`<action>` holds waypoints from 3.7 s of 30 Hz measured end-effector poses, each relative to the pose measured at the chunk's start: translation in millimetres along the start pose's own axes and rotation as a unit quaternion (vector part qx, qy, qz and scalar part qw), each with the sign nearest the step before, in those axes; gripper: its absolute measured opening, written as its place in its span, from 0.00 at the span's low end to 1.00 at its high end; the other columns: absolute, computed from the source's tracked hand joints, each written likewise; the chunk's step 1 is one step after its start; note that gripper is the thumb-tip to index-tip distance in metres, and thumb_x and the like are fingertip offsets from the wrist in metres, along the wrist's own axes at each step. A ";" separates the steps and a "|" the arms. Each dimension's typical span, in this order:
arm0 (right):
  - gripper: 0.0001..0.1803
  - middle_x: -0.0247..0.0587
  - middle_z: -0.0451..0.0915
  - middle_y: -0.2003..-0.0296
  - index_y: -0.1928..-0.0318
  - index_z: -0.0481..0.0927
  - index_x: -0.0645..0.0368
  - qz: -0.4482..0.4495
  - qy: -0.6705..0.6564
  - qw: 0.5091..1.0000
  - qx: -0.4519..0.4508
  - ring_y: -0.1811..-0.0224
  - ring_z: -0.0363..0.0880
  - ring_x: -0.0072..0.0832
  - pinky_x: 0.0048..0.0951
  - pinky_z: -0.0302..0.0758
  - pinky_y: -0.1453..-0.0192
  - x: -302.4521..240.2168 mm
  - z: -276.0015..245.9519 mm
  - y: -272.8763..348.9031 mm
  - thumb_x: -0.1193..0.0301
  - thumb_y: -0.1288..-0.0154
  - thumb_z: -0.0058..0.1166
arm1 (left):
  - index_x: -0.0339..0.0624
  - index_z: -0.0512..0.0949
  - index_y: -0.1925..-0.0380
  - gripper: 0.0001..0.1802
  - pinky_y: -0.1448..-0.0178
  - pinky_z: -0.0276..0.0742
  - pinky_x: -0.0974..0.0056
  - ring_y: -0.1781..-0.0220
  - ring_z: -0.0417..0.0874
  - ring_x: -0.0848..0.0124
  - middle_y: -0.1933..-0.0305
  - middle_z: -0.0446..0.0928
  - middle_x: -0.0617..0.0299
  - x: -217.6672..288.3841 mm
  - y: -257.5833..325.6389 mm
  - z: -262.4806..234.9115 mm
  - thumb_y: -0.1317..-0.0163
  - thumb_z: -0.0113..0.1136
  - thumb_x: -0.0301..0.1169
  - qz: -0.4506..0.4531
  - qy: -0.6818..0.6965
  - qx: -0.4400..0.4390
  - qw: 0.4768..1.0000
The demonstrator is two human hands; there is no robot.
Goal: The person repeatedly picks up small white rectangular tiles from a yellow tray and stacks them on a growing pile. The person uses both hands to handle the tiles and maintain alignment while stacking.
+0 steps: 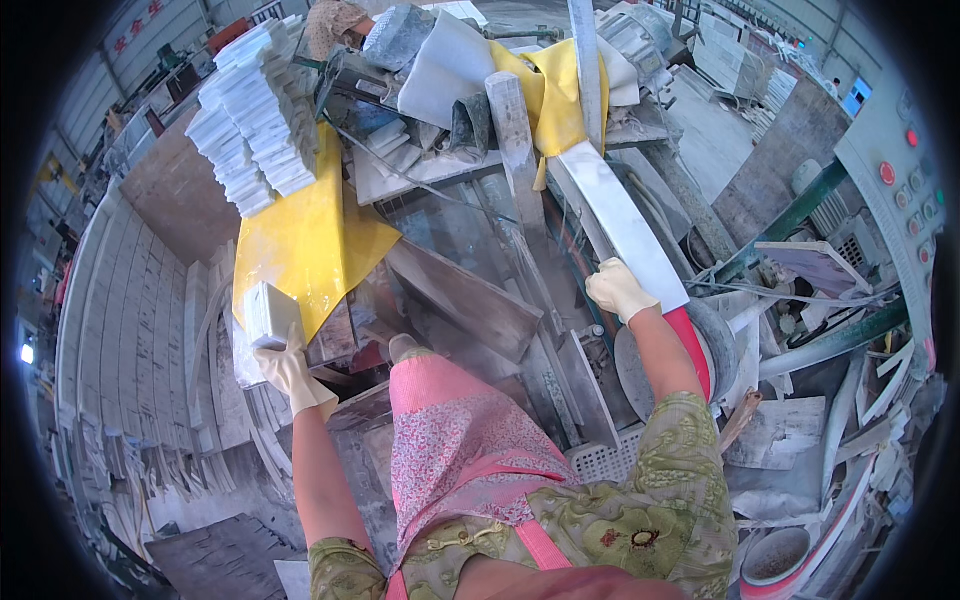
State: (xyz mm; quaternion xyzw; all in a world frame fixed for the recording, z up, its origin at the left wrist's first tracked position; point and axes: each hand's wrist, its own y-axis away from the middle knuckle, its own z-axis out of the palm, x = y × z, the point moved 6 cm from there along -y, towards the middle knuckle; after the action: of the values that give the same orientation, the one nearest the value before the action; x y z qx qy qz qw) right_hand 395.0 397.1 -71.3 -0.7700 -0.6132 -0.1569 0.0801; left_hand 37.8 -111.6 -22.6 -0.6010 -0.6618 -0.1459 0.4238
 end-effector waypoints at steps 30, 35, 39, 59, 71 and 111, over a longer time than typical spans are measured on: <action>0.07 0.43 0.87 0.71 0.75 0.88 0.53 0.010 -0.010 0.999 -0.032 0.63 0.87 0.38 0.37 0.77 0.52 0.0 -1.0 -0.4 0.71 0.46 0.57 | 0.26 0.68 0.48 0.46 0.40 0.74 0.50 0.47 0.80 0.42 0.48 0.77 0.35 -12.6 -7.0 7.3 0.52 0.76 0.55 0.011 -0.016 0.001 1.000; 0.07 0.43 0.87 0.70 0.74 0.89 0.54 0.020 -0.021 0.999 -0.032 0.62 0.87 0.39 0.37 0.77 0.51 1.1 -2.4 -0.4 0.71 0.46 0.57 | 0.26 0.68 0.45 0.48 0.39 0.73 0.50 0.46 0.79 0.42 0.46 0.76 0.35 -14.3 -7.3 7.6 0.52 0.75 0.55 -0.002 0.000 -0.011 1.000; 0.07 0.43 0.88 0.70 0.73 0.89 0.54 0.017 -0.018 0.999 -0.042 0.62 0.87 0.39 0.37 0.77 0.50 0.8 -2.1 -0.5 0.71 0.46 0.57 | 0.26 0.68 0.45 0.48 0.39 0.73 0.50 0.45 0.79 0.42 0.46 0.76 0.34 -12.8 -6.5 6.8 0.52 0.75 0.55 0.000 -0.008 -0.011 1.000; 0.08 0.44 0.87 0.70 0.73 0.89 0.55 0.019 -0.027 0.999 -0.041 0.60 0.87 0.40 0.36 0.77 0.50 2.0 2.8 -1.7 0.71 0.46 0.56 | 0.25 0.68 0.46 0.48 0.39 0.73 0.51 0.45 0.79 0.42 0.46 0.76 0.34 -8.1 -5.3 4.4 0.53 0.76 0.55 0.004 -0.023 -0.002 1.000; 0.08 0.41 0.87 0.73 0.75 0.88 0.51 0.001 0.002 1.000 -0.027 0.64 0.87 0.36 0.36 0.76 0.53 -0.8 -0.6 0.4 0.71 0.45 0.56 | 0.24 0.68 0.46 0.48 0.39 0.73 0.50 0.46 0.79 0.43 0.47 0.76 0.34 -6.2 -4.4 3.5 0.52 0.75 0.55 0.008 -0.018 -0.004 1.000; 0.30 0.60 0.73 0.38 0.36 0.68 0.71 0.291 -0.118 0.942 0.120 0.33 0.70 0.48 0.40 0.65 0.28 23.2 -66.1 196.0 0.65 0.34 0.56 | 0.29 0.73 0.59 0.39 0.47 0.75 0.55 0.55 0.81 0.53 0.56 0.79 0.43 -2.9 -4.3 2.9 0.57 0.79 0.52 0.001 0.070 -0.010 0.998</action>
State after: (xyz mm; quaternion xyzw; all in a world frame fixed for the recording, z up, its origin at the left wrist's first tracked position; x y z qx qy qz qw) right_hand 580.2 351.4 12.1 -0.9125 -0.3820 0.0399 0.1407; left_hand 32.5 -112.5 -25.1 -0.5943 -0.6284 -0.1940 0.4628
